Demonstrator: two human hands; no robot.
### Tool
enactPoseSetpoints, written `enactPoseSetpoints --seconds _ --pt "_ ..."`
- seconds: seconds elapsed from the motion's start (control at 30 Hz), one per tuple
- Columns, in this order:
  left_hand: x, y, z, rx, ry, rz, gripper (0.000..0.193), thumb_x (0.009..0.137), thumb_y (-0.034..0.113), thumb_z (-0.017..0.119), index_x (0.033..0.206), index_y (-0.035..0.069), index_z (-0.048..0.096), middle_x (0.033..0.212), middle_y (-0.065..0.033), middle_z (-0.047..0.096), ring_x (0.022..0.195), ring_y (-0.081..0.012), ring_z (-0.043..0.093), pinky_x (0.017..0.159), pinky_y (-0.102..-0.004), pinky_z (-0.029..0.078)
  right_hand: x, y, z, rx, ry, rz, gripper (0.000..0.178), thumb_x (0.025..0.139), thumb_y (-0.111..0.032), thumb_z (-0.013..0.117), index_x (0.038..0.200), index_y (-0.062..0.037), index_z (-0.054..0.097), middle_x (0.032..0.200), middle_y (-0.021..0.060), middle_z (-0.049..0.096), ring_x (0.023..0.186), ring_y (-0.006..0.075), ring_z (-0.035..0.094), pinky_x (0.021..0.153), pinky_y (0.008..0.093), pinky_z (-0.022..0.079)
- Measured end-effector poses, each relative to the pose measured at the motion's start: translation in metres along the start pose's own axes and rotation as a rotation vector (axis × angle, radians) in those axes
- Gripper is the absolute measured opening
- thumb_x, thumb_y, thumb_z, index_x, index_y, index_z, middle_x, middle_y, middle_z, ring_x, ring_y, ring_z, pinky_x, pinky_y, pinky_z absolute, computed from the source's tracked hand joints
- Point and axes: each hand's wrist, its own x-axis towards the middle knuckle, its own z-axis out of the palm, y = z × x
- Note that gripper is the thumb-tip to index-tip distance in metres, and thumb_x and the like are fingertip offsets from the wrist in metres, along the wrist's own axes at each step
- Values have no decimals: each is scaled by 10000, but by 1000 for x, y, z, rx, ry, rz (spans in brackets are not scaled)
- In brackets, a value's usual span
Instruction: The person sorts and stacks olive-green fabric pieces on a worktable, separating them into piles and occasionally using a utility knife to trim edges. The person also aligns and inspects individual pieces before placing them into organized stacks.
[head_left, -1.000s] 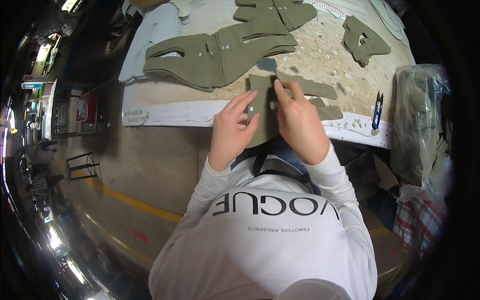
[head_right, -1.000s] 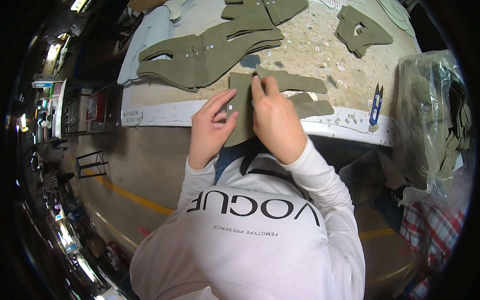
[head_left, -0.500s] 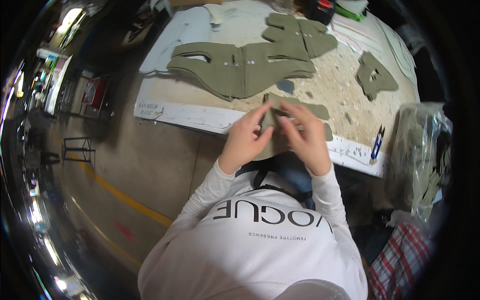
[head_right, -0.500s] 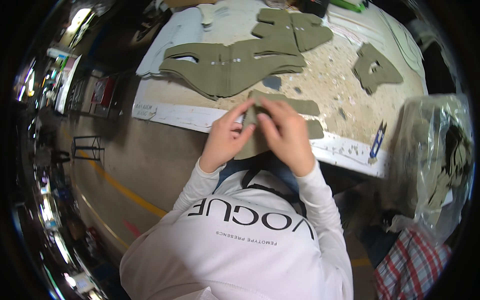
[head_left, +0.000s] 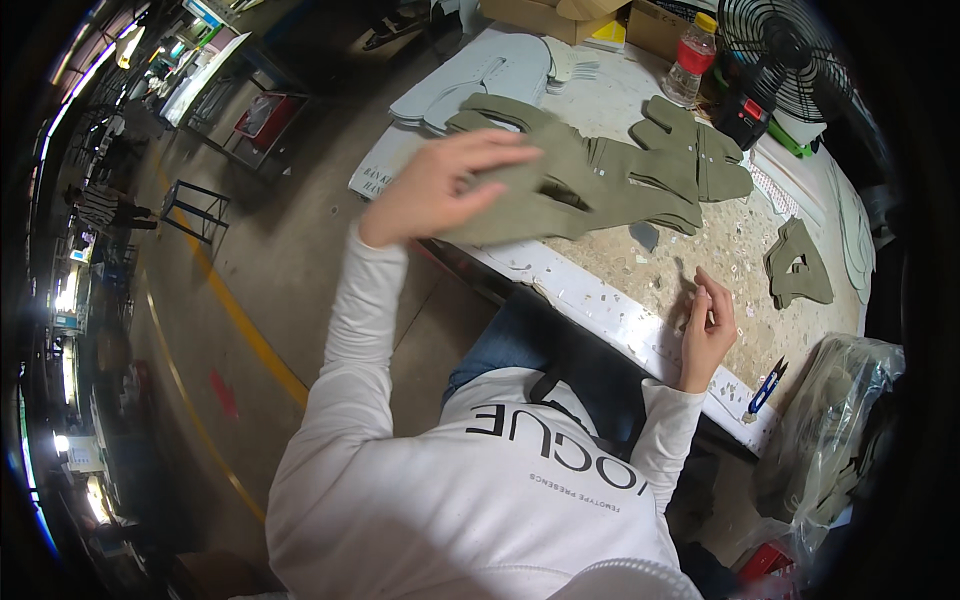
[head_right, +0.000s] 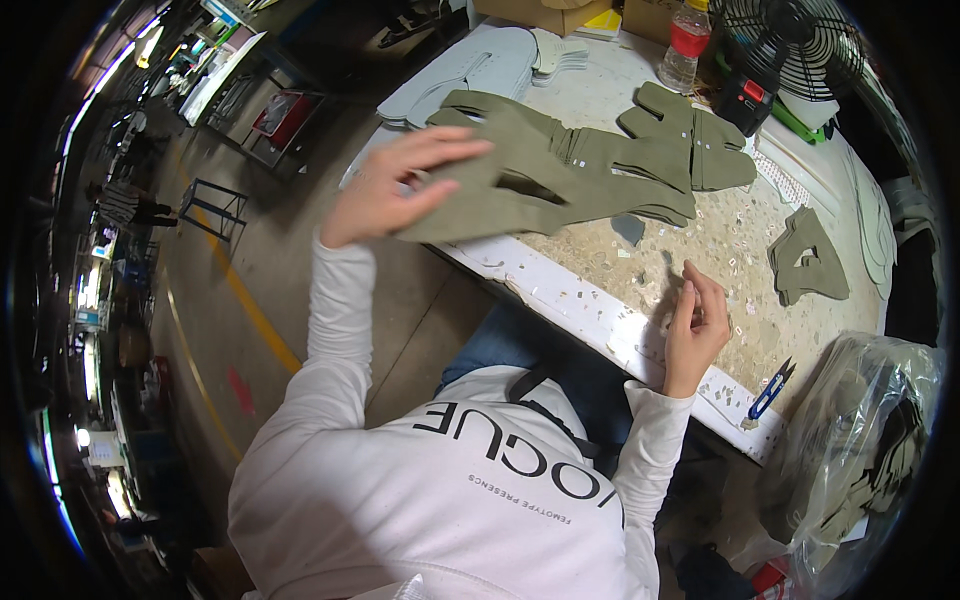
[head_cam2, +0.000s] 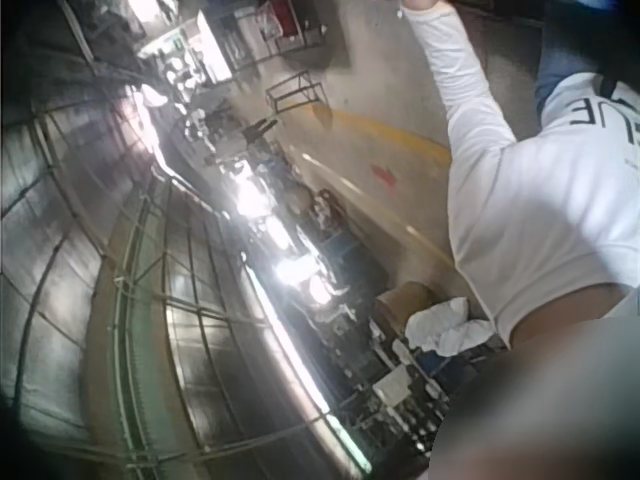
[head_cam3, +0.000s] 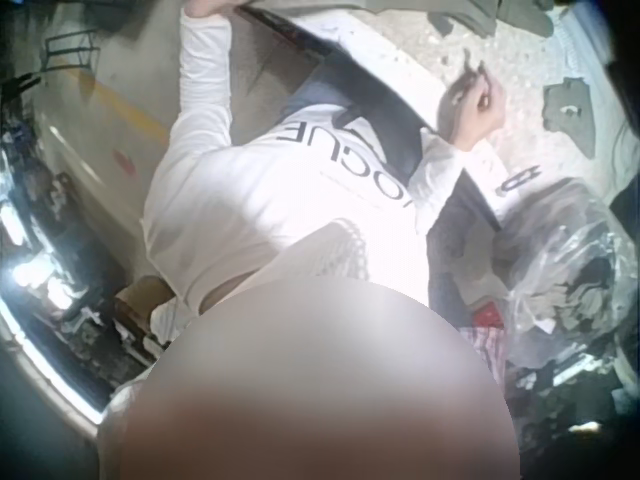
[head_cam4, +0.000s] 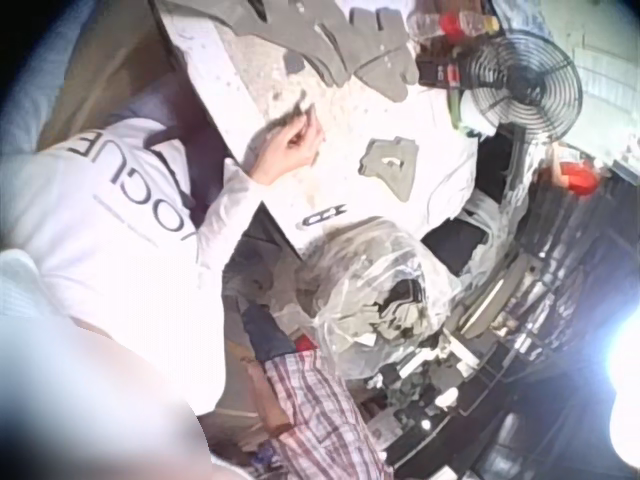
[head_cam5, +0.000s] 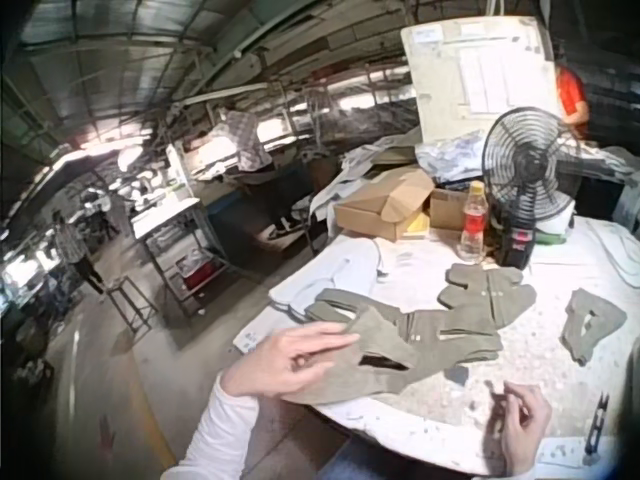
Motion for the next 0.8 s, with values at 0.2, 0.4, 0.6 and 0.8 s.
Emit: enactPoseSetpoints --seconds 0.2,0.4,0.6,0.8 --pt "-37 -120 -49 -138 -113 -290 467 825 48 649 1280 151 645 1248 -32 634 777 -47 510 698 -196 452 -1 -6 0 -63 -22 -56 213 949 -94 577 1106 -78 720 983 27 680 734 73 573 610 206 429" --pt "-58 -193 -66 -146 -222 -661 472 798 -2 646 1259 100 653 1104 7 667 757 -24 478 733 -175 429 -3 -9 1 -73 -28 -64 202 940 -87 584 1084 -71 724 977 33 683 737 82 581 599 211 431" --pt "-46 -175 -38 407 23 -334 430 771 49 705 1195 109 676 1065 -92 677 933 -213 633 868 -331 498 9 -43 -10 -101 -183 -96 188 904 -29 611 1052 -56 722 923 66 683 700 121 630 526 234 455" --pt "-3 -80 19 341 188 35 345 758 144 758 1091 78 698 1153 -102 683 1064 -294 635 926 -375 503 56 -76 12 -190 -366 -487 251 831 22 642 1063 -58 695 909 97 654 754 285 658 638 340 513"
